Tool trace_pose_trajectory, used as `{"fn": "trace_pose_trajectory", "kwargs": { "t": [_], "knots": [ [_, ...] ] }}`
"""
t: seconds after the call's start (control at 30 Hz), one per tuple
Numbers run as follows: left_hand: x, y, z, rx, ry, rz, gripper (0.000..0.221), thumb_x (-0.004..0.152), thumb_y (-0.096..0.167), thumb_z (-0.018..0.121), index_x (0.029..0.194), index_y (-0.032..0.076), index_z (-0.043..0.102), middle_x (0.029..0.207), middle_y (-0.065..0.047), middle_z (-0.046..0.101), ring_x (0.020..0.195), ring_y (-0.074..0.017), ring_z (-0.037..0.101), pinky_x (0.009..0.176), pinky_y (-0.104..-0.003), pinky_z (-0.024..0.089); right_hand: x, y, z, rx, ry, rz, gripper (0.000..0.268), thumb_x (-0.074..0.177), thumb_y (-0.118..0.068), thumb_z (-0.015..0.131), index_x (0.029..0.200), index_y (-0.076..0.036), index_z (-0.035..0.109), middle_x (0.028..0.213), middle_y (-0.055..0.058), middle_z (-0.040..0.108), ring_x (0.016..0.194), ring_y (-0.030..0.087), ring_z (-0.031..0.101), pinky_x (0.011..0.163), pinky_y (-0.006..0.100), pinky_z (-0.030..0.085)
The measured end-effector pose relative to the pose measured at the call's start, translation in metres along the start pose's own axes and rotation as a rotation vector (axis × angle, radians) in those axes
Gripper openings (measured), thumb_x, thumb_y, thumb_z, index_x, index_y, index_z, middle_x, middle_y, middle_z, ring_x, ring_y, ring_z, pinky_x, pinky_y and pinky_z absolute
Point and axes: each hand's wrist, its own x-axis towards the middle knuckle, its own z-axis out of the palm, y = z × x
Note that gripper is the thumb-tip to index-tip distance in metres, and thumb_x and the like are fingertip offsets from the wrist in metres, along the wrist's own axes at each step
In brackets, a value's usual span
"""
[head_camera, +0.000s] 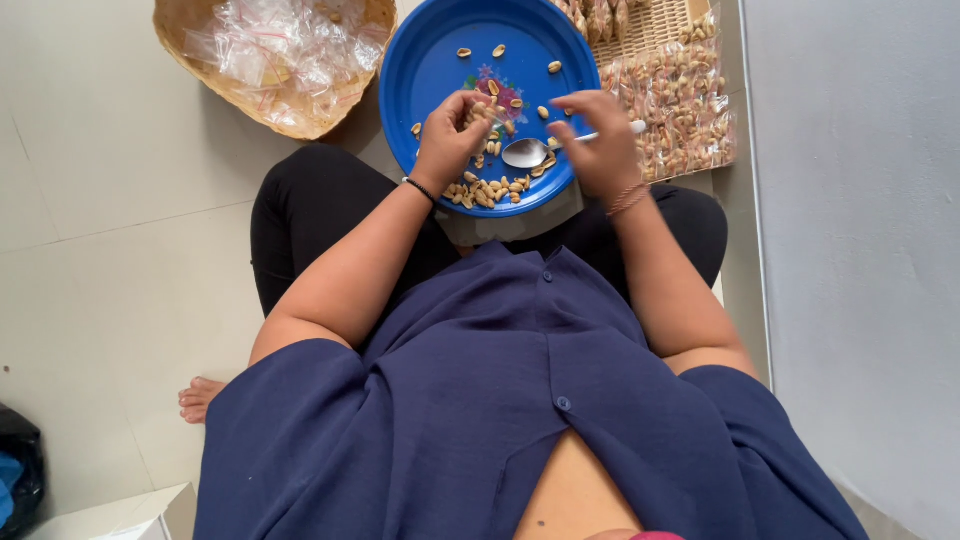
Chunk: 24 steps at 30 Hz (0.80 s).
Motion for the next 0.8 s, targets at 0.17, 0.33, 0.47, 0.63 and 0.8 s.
{"fn": "trace_pose_trajectory", "kwargs": {
  "t": [0.17, 0.33, 0.47, 0.63, 0.8],
  "knots": [
    [-0.008, 0.012, -0.001, -0.148, -0.069, 0.023, 0.026, 0.089, 0.001, 0.077, 0.110, 0.006, 0.064, 0.089, -0.001, 0.069, 0.072, -0.0042, 0.058, 0.065, -0.017, 0.050, 0.025, -0.020, 0.033, 0.132, -0.102, 0.019, 0.016, 0.094, -0.007, 0.078, 0.107, -0.004, 0.069, 0.104, 0.009, 0.068, 0.088, 0.021, 0.066, 0.080, 0.032, 0.057],
    [-0.008, 0.015, -0.005, -0.233, -0.082, 0.042, 0.037, 0.087, -0.004, 0.080, 0.118, 0.008, 0.062, 0.102, -0.007, 0.076, 0.084, -0.0074, 0.068, 0.076, -0.019, 0.057, 0.030, -0.006, 0.043, 0.376, -0.166, 0.111, 0.010, 0.096, 0.000, 0.074, 0.099, -0.002, 0.065, 0.095, 0.006, 0.065, 0.078, 0.015, 0.063, 0.075, 0.028, 0.057],
    [-0.003, -0.001, -0.001, -0.274, -0.147, -0.038, 0.041, 0.085, -0.004, 0.080, 0.122, 0.005, 0.063, 0.108, -0.010, 0.074, 0.091, -0.0119, 0.072, 0.081, -0.021, 0.060, 0.024, 0.004, 0.043, 0.384, -0.138, 0.081, 0.012, 0.092, 0.004, 0.073, 0.097, -0.003, 0.065, 0.109, 0.008, 0.065, 0.092, 0.017, 0.064, 0.082, 0.029, 0.056],
    [0.004, -0.007, 0.009, -0.273, -0.048, -0.078, 0.032, 0.083, 0.002, 0.088, 0.111, 0.008, 0.073, 0.087, -0.002, 0.077, 0.078, -0.0019, 0.067, 0.072, -0.016, 0.059, 0.016, 0.031, 0.050, 0.506, -0.096, 0.045, 0.010, 0.098, -0.013, 0.079, 0.105, -0.008, 0.075, 0.111, 0.011, 0.069, 0.099, 0.029, 0.071, 0.079, 0.039, 0.060],
    [0.007, -0.018, 0.011, -0.269, -0.096, -0.062, 0.035, 0.083, 0.006, 0.090, 0.114, 0.007, 0.074, 0.087, -0.003, 0.074, 0.080, -0.0042, 0.065, 0.071, -0.020, 0.059, 0.009, 0.044, 0.055, 0.488, -0.079, 0.032, 0.017, 0.094, -0.010, 0.082, 0.109, -0.008, 0.075, 0.112, 0.010, 0.070, 0.097, 0.026, 0.071, 0.077, 0.036, 0.060]
  ]
}}
